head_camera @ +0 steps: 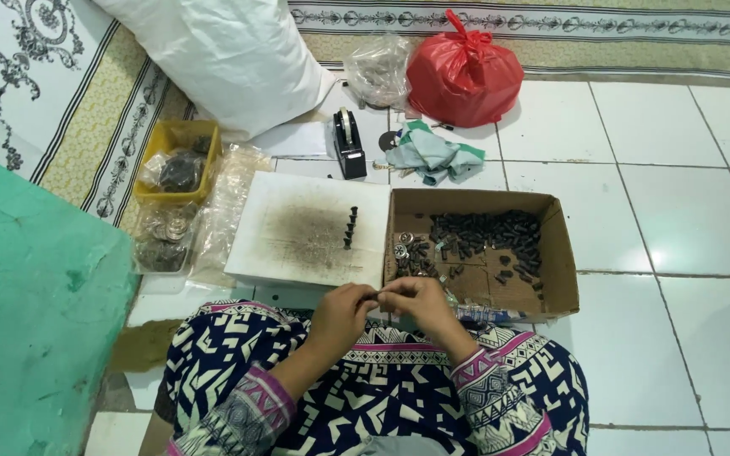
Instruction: Assembling small metal components by picking them from a box and inserting them into a template board.
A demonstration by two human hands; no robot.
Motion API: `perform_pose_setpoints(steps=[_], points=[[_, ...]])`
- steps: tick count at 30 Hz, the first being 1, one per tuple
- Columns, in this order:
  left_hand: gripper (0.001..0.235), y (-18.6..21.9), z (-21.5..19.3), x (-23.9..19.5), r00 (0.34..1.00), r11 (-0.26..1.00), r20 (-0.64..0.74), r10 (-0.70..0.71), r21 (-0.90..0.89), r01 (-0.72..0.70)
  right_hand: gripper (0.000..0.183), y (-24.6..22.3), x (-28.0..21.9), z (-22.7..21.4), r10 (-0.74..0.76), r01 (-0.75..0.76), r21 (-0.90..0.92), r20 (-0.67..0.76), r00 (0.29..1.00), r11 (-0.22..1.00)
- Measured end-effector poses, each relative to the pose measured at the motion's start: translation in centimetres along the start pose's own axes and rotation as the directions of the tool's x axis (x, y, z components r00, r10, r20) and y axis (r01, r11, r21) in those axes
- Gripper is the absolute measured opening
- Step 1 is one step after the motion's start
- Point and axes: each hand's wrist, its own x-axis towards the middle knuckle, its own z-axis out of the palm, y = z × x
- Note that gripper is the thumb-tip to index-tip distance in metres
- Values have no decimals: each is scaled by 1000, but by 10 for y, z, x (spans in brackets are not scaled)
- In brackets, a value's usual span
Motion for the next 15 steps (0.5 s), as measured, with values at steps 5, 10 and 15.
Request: perform_pose_setpoints(steps=[5,10,15], points=[[18,6,-17,-22,990,990,-96,-108,-97,99,21,1,3,25,-49,48,13,64,997,999],[16,-17,-6,-10,947,840,-88,-308,-493,228,22,-10,8,33,-63,65,51,-30,998,997],[16,-26,7,-4,945,704,-64,-321,-683,193,14,-11,5,23,-209,203,-50,-144,967,978]])
